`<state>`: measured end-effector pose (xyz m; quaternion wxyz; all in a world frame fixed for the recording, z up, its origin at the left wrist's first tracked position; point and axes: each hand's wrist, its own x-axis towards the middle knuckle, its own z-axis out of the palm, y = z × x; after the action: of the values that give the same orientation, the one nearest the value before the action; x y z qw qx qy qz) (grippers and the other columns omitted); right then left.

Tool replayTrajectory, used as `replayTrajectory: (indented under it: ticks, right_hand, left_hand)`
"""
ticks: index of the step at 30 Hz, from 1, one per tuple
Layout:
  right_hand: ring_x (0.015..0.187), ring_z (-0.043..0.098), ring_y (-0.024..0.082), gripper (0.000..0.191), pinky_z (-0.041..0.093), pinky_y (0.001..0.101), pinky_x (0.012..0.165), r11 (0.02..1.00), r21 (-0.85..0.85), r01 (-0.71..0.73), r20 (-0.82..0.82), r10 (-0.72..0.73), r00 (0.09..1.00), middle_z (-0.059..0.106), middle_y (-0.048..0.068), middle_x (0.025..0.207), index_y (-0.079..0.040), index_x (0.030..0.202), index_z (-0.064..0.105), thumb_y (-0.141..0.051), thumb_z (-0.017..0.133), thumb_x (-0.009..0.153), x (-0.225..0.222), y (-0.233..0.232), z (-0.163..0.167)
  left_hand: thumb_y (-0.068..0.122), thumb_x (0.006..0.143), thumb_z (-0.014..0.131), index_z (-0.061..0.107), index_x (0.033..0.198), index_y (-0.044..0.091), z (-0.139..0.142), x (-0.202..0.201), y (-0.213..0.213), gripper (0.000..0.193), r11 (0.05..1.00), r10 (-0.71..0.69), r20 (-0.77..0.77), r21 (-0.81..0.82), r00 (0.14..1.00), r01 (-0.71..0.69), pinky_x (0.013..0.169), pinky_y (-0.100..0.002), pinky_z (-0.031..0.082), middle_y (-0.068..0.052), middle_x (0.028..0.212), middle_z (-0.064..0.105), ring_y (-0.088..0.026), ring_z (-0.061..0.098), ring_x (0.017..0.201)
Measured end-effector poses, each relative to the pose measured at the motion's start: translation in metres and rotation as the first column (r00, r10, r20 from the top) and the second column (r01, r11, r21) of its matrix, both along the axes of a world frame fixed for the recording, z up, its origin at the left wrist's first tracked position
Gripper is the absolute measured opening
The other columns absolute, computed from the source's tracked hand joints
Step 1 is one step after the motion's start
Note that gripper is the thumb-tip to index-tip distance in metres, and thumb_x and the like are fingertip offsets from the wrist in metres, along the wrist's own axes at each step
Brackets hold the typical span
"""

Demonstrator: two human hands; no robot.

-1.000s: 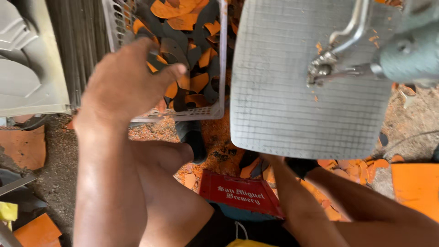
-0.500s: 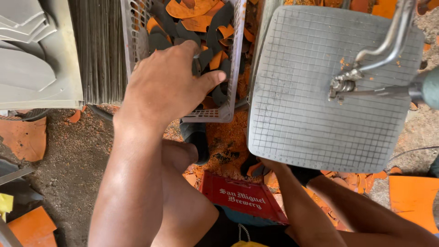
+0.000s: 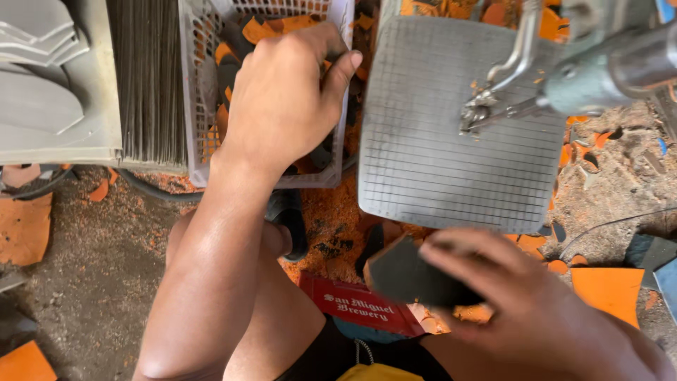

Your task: The person uses a manual cutting machine to cut orange and black shoe parts on a gridded cutting mat. They repeatedly pick up pieces from a nearby basket, position them under the cutting head, and cut along marked lines before placing the finished pieces back into the basket.

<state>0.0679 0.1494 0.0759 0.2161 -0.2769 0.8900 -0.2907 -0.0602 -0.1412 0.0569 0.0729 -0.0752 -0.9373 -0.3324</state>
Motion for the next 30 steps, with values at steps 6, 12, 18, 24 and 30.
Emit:
replayTrajectory:
  ticks: [6,12,18,24,30]
  right_hand:
    - [0.113,0.068,0.03,0.058,0.059,0.0409,0.093,0.982,-0.09,0.163,-0.496,-0.187,0.848,0.067,0.01,0.131,-0.007,0.126,0.07,-0.024,0.089,0.074,-0.044,0.017,-0.024]
    - [0.122,0.063,0.035,0.064,0.055,0.0444,0.1,0.988,-0.022,0.154,-0.539,-0.142,0.83,0.068,0.007,0.132,-0.008,0.119,0.072,-0.034,0.089,0.063,-0.062,0.043,-0.029]
    - [0.107,0.066,0.027,0.039,0.057,0.0388,0.089,0.978,-0.013,0.207,-0.419,-0.193,0.887,0.072,-0.001,0.127,-0.011,0.106,0.078,-0.018,0.087,0.069,-0.06,0.077,-0.032]
    - [0.1,0.063,0.027,0.034,0.057,0.0362,0.085,0.971,-0.12,0.209,-0.464,-0.241,0.852,0.073,0.0,0.124,-0.009,0.105,0.08,-0.006,0.083,0.071,-0.059,0.069,-0.053]
    - [0.095,0.063,0.023,0.031,0.056,0.0324,0.08,0.963,-0.131,0.235,-0.523,-0.269,0.809,0.075,0.0,0.12,-0.01,0.104,0.082,-0.015,0.09,0.075,-0.067,0.053,-0.06]
  left_hand:
    - [0.005,0.097,0.065,0.064,0.123,0.0,0.007,0.014,0.033,0.026,0.867,-0.387,-0.209,0.249,0.898,0.431,0.083,-0.046,0.06,-0.017,0.106,0.072,-0.032,0.074,0.096]
    - [0.032,0.072,0.087,0.076,0.109,0.008,-0.005,0.023,0.058,0.046,0.81,-0.583,-0.163,-0.044,0.796,0.584,0.099,-0.048,0.05,-0.011,0.119,0.069,-0.033,0.063,0.117]
    - [0.035,0.068,0.087,0.076,0.106,0.007,-0.009,0.021,0.066,0.048,0.812,-0.576,-0.017,-0.132,0.817,0.569,0.1,-0.045,0.049,-0.008,0.123,0.067,-0.03,0.06,0.118]
    - [0.033,0.072,0.086,0.077,0.109,0.008,-0.013,0.014,0.071,0.046,0.837,-0.53,-0.099,-0.224,0.842,0.5,0.097,-0.046,0.049,-0.01,0.131,0.066,-0.031,0.06,0.121]
    - [0.03,0.076,0.085,0.078,0.11,0.009,-0.018,0.004,0.064,0.041,0.847,-0.513,-0.122,-0.231,0.85,0.478,0.096,-0.046,0.049,-0.008,0.134,0.067,-0.029,0.06,0.123]
